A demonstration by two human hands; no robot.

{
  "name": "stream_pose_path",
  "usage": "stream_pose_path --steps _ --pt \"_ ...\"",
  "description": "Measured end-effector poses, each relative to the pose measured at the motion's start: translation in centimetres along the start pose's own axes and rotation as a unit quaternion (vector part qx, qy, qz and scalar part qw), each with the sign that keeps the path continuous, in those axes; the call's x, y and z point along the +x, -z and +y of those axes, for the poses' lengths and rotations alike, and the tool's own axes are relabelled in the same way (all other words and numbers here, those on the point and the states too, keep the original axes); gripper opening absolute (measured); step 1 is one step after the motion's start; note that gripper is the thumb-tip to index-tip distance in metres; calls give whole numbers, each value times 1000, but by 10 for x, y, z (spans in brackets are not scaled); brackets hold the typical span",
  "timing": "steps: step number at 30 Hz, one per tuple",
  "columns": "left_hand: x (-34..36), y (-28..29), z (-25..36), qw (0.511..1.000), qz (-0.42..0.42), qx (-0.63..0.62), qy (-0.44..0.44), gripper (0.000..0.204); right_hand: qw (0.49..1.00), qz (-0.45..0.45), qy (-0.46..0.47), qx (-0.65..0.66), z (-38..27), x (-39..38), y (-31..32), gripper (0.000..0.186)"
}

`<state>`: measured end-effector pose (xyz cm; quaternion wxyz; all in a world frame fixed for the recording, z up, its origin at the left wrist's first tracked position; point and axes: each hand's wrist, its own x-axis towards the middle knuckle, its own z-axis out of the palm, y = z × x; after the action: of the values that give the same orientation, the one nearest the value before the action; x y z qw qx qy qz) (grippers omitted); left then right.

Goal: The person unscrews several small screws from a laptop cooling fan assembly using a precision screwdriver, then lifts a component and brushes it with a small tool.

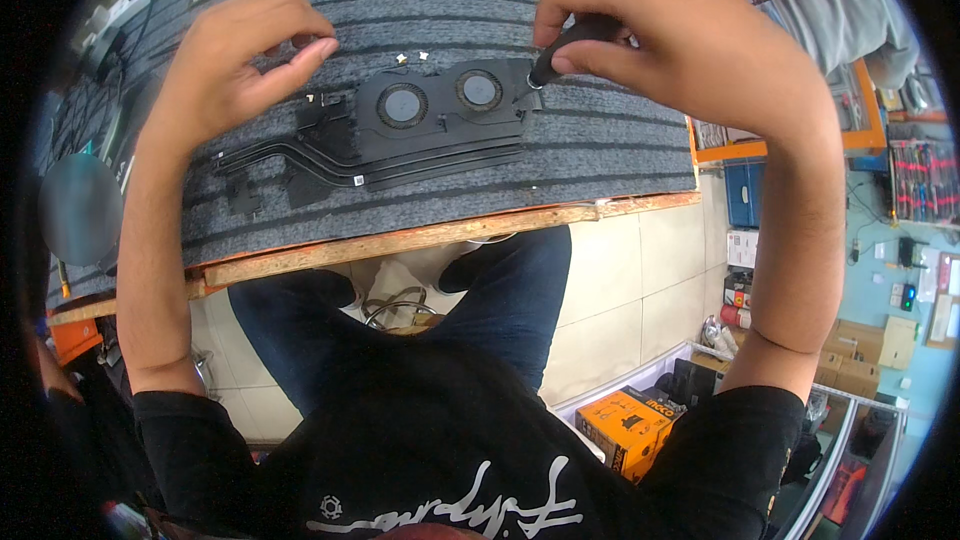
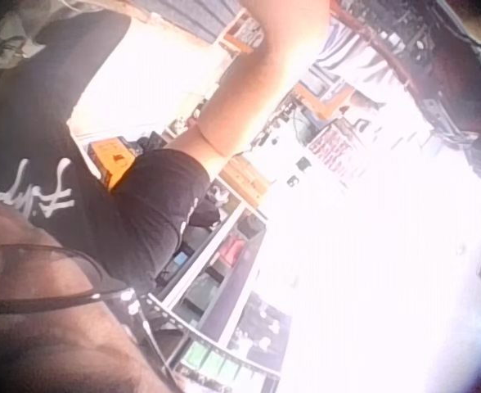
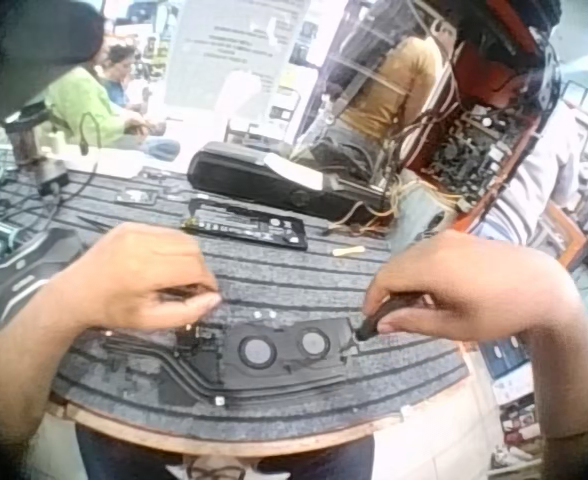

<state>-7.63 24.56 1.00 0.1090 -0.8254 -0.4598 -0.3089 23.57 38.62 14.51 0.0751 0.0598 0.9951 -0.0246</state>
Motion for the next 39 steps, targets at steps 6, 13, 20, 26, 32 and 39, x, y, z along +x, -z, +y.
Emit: stream_pose_path --steps 6,13,20,26,32,39 --pt "10 -16 13 997 -2 -60 -41 26 996 8 -27 86 -13 7 25 22" --pt "7 -24 31 985 -41 -165 4 24 976 63 -10 206 -31 33 28 23" --pt "9 -22 12 992 -14 -125 5 14 995 14 -31 95 -24 16 18 19" --pt "6 -17 9 991 1 -122 52 17 997 14 36 71 -16 29 -5 18" --pt "7 -16 7 994 -8 -94 45 15 997 -2 35 75 -16 31 -6 17" --pt "8 -15 8 995 1 -88 51 15 997 12 28 75 -17 33 -9 17"
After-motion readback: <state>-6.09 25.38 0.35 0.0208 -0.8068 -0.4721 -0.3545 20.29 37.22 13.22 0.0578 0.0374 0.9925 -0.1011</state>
